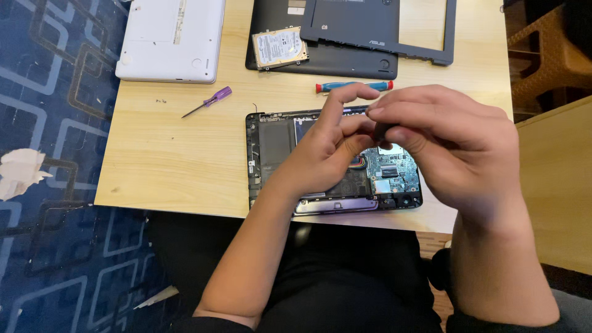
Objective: The person uses a screwdriver to remove screws from the internal components of a disassembled laptop. They place the removed screws on the table and continue unscrewing various parts of the motherboard and chassis.
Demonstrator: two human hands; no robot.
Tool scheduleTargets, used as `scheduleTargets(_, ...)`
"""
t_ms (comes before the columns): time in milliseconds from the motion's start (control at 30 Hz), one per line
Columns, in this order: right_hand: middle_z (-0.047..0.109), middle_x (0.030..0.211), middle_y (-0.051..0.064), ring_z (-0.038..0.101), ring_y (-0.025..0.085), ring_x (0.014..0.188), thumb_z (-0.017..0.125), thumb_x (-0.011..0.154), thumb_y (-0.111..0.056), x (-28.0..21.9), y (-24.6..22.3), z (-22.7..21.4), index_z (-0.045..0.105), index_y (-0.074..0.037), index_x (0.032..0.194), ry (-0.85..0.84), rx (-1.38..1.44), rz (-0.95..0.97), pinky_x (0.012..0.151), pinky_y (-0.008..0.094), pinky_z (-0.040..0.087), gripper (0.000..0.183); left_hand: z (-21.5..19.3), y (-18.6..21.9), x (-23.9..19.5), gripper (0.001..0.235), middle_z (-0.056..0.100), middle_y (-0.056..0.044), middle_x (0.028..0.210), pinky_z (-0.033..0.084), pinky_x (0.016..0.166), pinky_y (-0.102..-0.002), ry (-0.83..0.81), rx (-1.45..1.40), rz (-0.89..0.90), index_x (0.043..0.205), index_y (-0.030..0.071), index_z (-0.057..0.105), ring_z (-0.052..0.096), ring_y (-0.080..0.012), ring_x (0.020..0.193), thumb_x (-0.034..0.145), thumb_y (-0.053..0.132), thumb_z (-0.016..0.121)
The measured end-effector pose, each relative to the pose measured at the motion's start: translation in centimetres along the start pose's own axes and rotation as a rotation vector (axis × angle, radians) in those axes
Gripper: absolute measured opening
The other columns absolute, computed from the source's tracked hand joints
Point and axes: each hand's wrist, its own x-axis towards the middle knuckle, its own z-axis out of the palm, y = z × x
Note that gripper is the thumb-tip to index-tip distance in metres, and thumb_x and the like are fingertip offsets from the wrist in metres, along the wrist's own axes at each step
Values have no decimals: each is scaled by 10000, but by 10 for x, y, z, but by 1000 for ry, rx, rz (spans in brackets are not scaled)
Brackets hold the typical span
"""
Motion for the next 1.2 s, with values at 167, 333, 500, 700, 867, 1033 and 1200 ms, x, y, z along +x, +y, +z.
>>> scheduleTargets(167,586,914,147,535,240,880,897,948,-55,-8,2,11,775,75,1137,154,-169,29,820,327,457,259,10,-7,-1,512,611,-101,1257,589,1057,-323,178,-47,17,1373,139,473,609,-172,1216,956,57,759)
scheduleTargets(333,553,1228,263,578,334,1173,524,1105,-127,-1,-3,-3,668,137,1346,23,-22,130,1038,376,478,386,3,-15,-5,349,766,-111,1162,573,981,-325,205,35,-58,1357,152,433,753,-194,1035,1056,96,601)
scheduleTargets(500,722,1169,286,723,342,1071,694,980,20,-4,2,10,676,140,1175,66,94,80,971,373,586,230,3,-20,-11,519,636,-91,1339,536,1178,-313,112,-157,15,1486,130,450,655,-182,1277,1036,69,701)
scheduleTargets(700,593,1009,175,541,253,956,846,930,-126,-4,2,21,681,66,1185,132,-30,105,866,329,459,360,9,-23,-4,443,704,-65,1119,548,937,-240,227,-141,-46,1354,173,554,677,-99,1019,965,125,760)
scheduleTargets(867,651,1322,290,651,394,1312,564,1054,-118,3,7,13,624,115,1271,8,136,81,1170,447,544,325,11,-39,0,278,757,-99,1083,628,947,-270,261,-181,-21,1129,77,581,752,-143,1019,935,43,777)
scheduleTargets(1033,703,1195,321,727,423,1156,606,1036,35,-14,19,19,663,139,1147,109,171,74,1116,476,603,163,15,-31,-1,206,749,-99,999,639,961,-280,222,-117,24,973,90,559,776,-166,997,960,-45,714)
scheduleTargets(1200,686,1195,362,714,444,1159,661,999,140,-18,18,20,648,172,1146,145,180,94,1113,476,603,151,13,-28,-1,169,759,-68,979,629,951,-266,188,-61,-2,1004,102,584,761,-121,980,977,-17,701)
